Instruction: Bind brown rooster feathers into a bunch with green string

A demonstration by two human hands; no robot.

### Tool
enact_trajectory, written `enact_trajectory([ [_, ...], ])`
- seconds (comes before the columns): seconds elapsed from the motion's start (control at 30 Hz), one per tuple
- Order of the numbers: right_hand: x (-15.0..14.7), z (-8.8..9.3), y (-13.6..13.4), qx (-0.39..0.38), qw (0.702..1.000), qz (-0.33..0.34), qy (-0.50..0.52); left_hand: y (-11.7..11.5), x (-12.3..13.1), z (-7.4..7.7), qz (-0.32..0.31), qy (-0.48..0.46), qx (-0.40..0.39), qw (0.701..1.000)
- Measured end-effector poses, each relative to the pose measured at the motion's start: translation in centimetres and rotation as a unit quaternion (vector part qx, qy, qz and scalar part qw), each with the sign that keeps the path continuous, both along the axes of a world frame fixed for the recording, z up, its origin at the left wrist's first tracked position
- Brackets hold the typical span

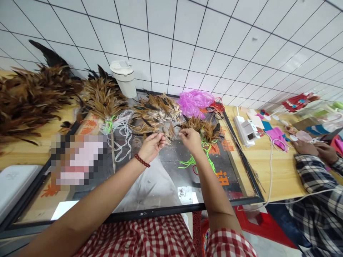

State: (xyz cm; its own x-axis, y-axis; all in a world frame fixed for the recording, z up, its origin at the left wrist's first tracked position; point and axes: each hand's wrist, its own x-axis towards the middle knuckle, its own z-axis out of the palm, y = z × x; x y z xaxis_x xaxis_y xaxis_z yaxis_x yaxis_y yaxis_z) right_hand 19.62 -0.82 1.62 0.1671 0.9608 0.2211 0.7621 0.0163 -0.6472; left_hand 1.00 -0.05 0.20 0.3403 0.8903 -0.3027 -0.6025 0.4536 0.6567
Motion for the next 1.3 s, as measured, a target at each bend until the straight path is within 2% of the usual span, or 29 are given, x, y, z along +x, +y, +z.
enact_trajectory([
  [0.13, -0.9, 0.7, -0.5, -0.011, 0.998, -0.036, -0.056, 0.0, 0.1, -0.1, 0.006, 0.003, 0.003, 1.000],
  [0.23, -1.1, 1.3, -0.7, -0.062, 0.991, -0.074, -0.093, -0.1, 0.2, -0.2, 0.004, 0.008, 0.006, 1.000],
  [0.33, -0.9, 1.1, -0.6, -0.125, 0.989, -0.023, -0.072, -0.1, 0.3, -0.1, 0.002, 0.014, 0.008, 1.000],
  [0.43, -1.1, 0.2, -0.3, -0.153, 0.988, 0.021, 0.021, -0.2, 0.3, -0.1, 0.006, 0.019, 0.012, 1.000],
  [0.53, -1.7, -0.4, -0.2, -0.120, 0.985, 0.019, 0.120, -0.2, 0.3, -0.2, 0.011, 0.019, 0.009, 1.000],
  [0.6, -1.8, -0.2, -0.3, -0.071, 0.991, 0.016, 0.116, -0.1, 0.4, -0.2, 0.017, 0.014, 0.005, 1.000],
  [0.67, -1.4, 0.1, -0.5, -0.012, 1.000, -0.004, 0.011, -0.1, 0.4, -0.2, 0.023, 0.008, 0.003, 1.000],
  [0.73, -0.8, 0.4, -0.7, 0.012, 0.992, -0.023, -0.126, -0.2, 0.4, -0.2, 0.025, 0.004, 0.003, 1.000],
  [0.8, -0.1, 0.3, -0.7, -0.017, 0.976, -0.027, -0.216, -0.2, 0.4, -0.1, 0.022, 0.002, 0.003, 1.000],
  [0.87, 0.6, 0.1, -0.6, -0.053, 0.966, -0.045, -0.249, -0.2, 0.4, 0.0, 0.019, 0.004, 0.003, 1.000],
  [0.93, 1.1, -0.2, -0.3, -0.058, 0.965, -0.097, -0.236, -0.3, 0.3, 0.0, 0.019, 0.007, 0.003, 1.000],
  [1.03, 2.1, -0.3, 0.1, -0.037, 0.976, -0.173, -0.127, -0.2, 0.3, -0.1, 0.022, 0.008, 0.000, 1.000],
  [1.13, 3.3, -0.1, 0.4, -0.028, 0.983, -0.179, -0.018, -0.2, 0.4, -0.2, 0.020, 0.003, 0.002, 1.000],
  [1.2, 3.9, 0.2, 0.3, -0.026, 0.983, -0.179, -0.025, -0.1, 0.4, -0.3, 0.021, -0.001, 0.003, 1.000],
  [1.3, 3.6, 1.1, -0.4, 0.018, 0.975, -0.190, -0.116, -0.1, 0.4, -0.4, 0.023, -0.009, 0.004, 1.000],
])
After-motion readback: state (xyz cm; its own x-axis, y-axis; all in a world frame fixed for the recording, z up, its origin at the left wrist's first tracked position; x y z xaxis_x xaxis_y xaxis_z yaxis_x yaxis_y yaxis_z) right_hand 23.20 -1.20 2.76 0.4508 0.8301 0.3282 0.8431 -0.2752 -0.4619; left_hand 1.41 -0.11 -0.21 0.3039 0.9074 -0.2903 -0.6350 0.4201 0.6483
